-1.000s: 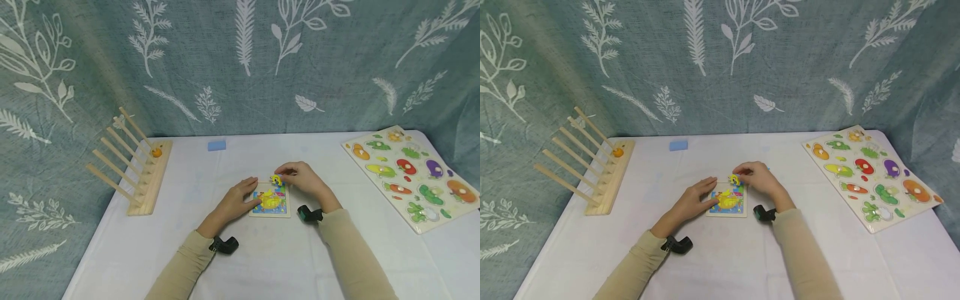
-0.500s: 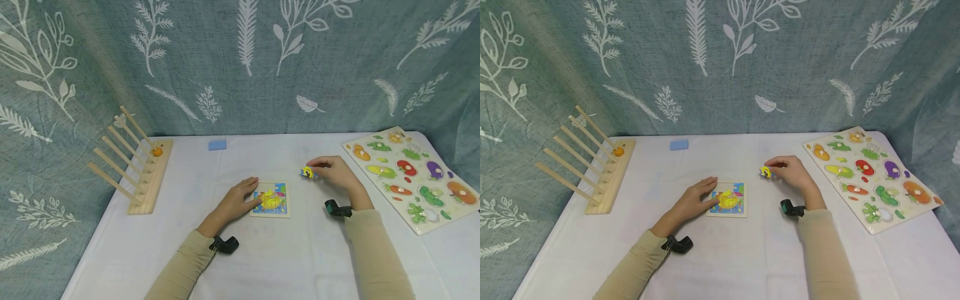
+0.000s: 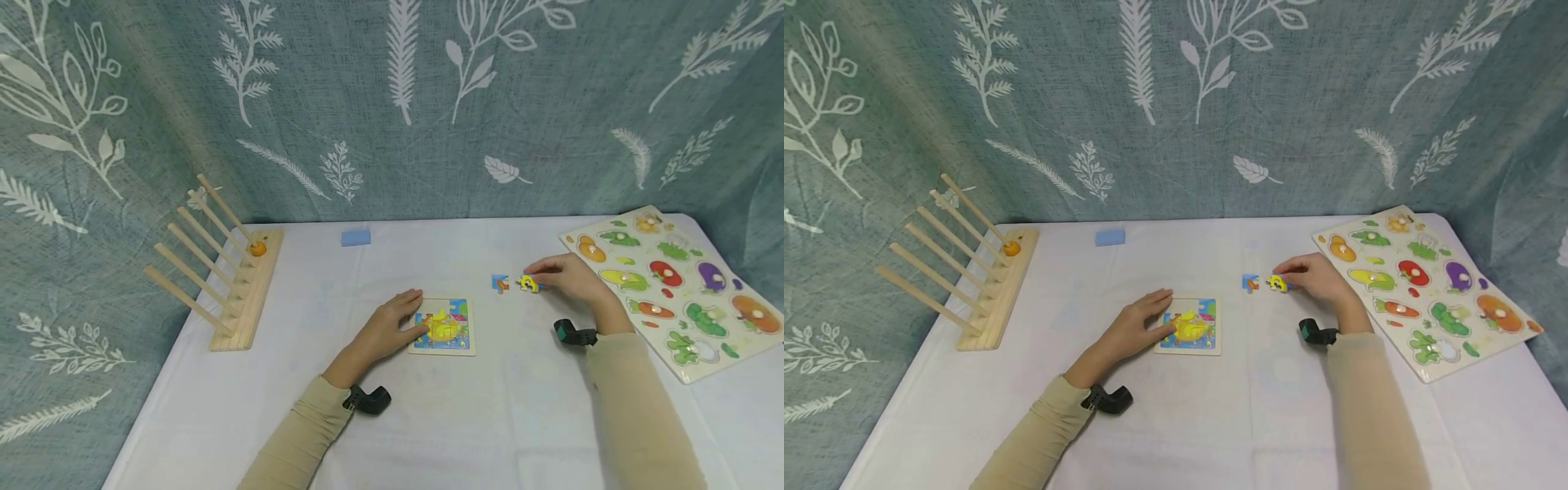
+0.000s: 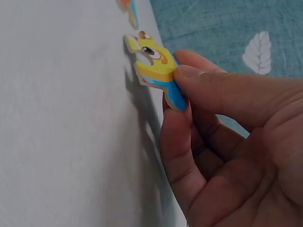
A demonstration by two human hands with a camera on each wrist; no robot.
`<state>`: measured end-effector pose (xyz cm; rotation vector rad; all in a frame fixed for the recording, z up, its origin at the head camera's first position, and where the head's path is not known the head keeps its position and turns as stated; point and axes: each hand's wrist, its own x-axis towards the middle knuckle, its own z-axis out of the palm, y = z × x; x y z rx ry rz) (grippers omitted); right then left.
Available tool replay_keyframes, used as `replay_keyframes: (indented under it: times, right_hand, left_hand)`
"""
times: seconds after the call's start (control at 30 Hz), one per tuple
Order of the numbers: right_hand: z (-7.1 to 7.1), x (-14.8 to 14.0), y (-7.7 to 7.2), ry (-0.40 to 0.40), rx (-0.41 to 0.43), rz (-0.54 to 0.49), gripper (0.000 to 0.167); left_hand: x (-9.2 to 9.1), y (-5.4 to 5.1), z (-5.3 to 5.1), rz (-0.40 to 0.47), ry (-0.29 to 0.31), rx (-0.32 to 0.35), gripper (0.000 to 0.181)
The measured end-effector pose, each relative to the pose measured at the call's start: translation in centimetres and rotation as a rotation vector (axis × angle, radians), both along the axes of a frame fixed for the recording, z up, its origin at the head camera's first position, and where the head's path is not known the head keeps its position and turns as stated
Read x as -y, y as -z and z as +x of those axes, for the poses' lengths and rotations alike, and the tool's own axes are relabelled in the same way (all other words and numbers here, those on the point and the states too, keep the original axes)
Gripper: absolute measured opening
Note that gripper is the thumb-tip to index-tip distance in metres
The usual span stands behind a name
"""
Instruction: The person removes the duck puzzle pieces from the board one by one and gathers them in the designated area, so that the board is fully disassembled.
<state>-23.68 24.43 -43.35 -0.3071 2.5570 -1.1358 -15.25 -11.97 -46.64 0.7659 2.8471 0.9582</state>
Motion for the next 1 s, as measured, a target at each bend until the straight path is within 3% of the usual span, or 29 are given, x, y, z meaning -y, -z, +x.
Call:
replay_keyframes:
  times: [0.73,1.0]
  right_hand:
    - [-0.3,0.5,1.1,0.028,-0.051,0.076,0.023]
    - [-0.1,0.4,1.1,0.068,-0.023,0.048,0.032]
  left_hand:
    - [0.0,-0.1,0.1,0.000,-0.001,0.005,0.063]
    - [0.0,-0.2,0.1,-0.008,-0.006,0.013,0.063]
